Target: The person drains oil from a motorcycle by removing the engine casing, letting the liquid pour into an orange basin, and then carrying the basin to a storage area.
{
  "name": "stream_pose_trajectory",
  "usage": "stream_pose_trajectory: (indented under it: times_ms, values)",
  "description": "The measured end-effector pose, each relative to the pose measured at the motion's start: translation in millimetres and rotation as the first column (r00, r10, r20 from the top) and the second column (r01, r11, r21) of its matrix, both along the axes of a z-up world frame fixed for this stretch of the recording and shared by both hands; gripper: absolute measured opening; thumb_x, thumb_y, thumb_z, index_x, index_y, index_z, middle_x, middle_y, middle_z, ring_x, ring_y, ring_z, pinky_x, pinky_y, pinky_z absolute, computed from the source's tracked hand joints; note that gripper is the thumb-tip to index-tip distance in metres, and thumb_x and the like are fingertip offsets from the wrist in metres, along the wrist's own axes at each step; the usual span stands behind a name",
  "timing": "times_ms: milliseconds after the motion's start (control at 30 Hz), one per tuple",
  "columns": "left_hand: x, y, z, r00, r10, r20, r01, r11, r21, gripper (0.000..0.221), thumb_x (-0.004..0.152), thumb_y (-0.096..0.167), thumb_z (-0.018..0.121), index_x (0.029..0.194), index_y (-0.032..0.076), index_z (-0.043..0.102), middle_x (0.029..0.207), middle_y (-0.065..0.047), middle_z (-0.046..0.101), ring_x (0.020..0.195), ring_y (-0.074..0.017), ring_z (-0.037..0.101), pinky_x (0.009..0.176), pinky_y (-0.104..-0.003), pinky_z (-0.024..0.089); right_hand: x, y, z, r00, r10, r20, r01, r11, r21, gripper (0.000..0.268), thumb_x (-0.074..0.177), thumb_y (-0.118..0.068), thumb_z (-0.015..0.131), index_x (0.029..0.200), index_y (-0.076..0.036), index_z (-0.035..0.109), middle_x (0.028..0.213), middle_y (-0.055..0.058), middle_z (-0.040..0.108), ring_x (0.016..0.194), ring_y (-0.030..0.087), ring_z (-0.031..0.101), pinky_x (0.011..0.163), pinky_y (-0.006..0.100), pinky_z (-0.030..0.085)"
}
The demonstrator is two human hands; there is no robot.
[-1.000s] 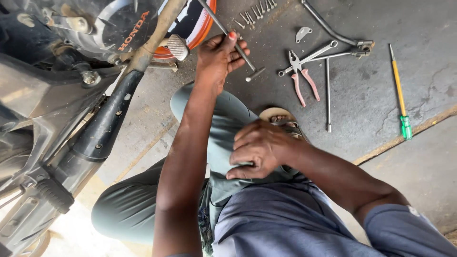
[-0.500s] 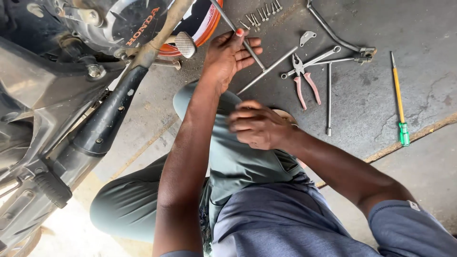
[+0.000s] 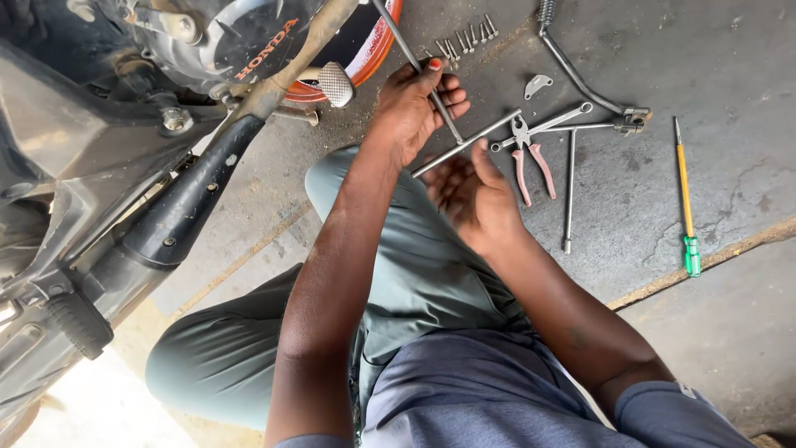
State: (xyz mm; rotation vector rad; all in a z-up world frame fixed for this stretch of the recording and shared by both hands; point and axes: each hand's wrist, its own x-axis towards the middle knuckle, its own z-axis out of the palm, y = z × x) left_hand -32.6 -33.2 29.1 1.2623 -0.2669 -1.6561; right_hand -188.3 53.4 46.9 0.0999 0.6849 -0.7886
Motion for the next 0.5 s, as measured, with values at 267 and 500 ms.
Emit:
stream_pose_trajectory:
  times_ms: [267, 500]
  values:
    - [-0.6, -2.0, 3.8, 0.992, -0.089, 0.085, 0.085, 0.995, 0.052, 0.029, 0.097, 0.021, 0.048, 0.113, -0.002, 0.055, 0.104, -0.018, 0.070, 0.093, -0.0277, 0.073, 0.082, -0.039, 0.062, -21.0, 26.0, 17.9, 0.847, -0.318, -0.425, -0.518, -0.317, -0.795, 0.030, 0.095, -0.031, 0.057, 0.111, -0.006, 0.059, 0.104, 0.011, 0.063, 0.096, 0.023, 0.060, 0.084, 0.035, 0.050]
    - [4.9, 0.4, -4.7, 0.995, -0.071, 0.071, 0.071, 0.997, 0.008, 0.034, 0.095, 0.029, 0.057, 0.116, 0.002, 0.057, 0.104, -0.014, 0.071, 0.093, -0.0248, 0.074, 0.079, -0.037, 0.062, -27.0, 11.3, -30.0, 0.960, 0.272, -0.071, -0.268, 0.962, 0.059, 0.030, 0.093, -0.035, 0.057, 0.106, -0.010, 0.066, 0.106, 0.013, 0.067, 0.098, 0.025, 0.060, 0.083, 0.036, 0.047]
